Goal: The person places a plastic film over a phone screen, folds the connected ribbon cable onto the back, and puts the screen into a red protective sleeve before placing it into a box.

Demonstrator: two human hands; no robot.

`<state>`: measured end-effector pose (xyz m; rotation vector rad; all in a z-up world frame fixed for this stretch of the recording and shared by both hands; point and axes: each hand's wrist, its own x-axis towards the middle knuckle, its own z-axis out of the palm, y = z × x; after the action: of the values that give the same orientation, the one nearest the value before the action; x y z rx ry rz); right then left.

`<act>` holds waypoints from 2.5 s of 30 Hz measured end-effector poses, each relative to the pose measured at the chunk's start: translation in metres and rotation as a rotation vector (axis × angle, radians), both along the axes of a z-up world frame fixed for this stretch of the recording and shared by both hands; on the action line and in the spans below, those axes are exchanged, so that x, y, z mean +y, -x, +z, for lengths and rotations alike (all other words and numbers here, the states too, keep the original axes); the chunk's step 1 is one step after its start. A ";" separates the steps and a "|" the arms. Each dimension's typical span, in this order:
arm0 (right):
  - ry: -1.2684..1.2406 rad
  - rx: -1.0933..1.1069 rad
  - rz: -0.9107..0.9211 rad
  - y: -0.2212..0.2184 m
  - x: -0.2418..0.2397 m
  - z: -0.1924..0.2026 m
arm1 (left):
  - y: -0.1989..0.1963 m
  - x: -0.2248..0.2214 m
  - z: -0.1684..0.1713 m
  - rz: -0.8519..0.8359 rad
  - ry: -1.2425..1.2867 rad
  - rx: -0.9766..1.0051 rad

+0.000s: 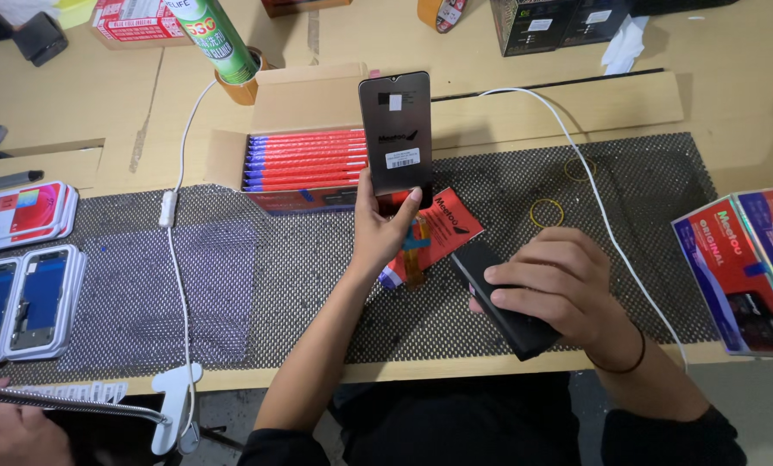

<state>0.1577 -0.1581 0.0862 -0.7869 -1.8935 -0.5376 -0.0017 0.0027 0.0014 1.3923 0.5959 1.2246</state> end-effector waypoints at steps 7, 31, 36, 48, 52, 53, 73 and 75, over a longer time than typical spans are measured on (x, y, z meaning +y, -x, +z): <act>-0.014 -0.001 0.013 0.003 0.001 0.003 | -0.001 0.004 -0.003 0.006 -0.010 -0.009; 0.560 0.002 -0.459 -0.084 0.077 -0.093 | -0.002 0.005 -0.015 0.012 0.005 0.045; 0.878 0.060 -0.556 -0.098 0.093 -0.117 | 0.001 0.001 -0.005 -0.020 0.027 0.041; 0.844 0.150 -0.383 -0.106 0.100 -0.135 | -0.006 -0.007 -0.016 -0.108 0.031 0.014; 0.819 0.639 -0.017 -0.099 0.104 -0.139 | -0.013 -0.012 -0.027 -0.201 0.027 0.080; 0.819 0.640 -0.018 -0.115 0.108 -0.165 | -0.014 -0.015 -0.025 -0.202 0.027 0.080; 0.705 1.698 -0.018 -0.103 0.096 -0.103 | 0.001 0.009 -0.043 0.059 -0.645 0.962; 0.697 1.799 -0.015 -0.121 0.101 -0.122 | -0.001 -0.005 -0.023 -0.043 -0.621 1.111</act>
<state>0.2783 -0.0569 -0.0353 -1.0900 -0.2868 0.7574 -0.0012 -0.0026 -0.0219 2.6095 0.9501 0.4952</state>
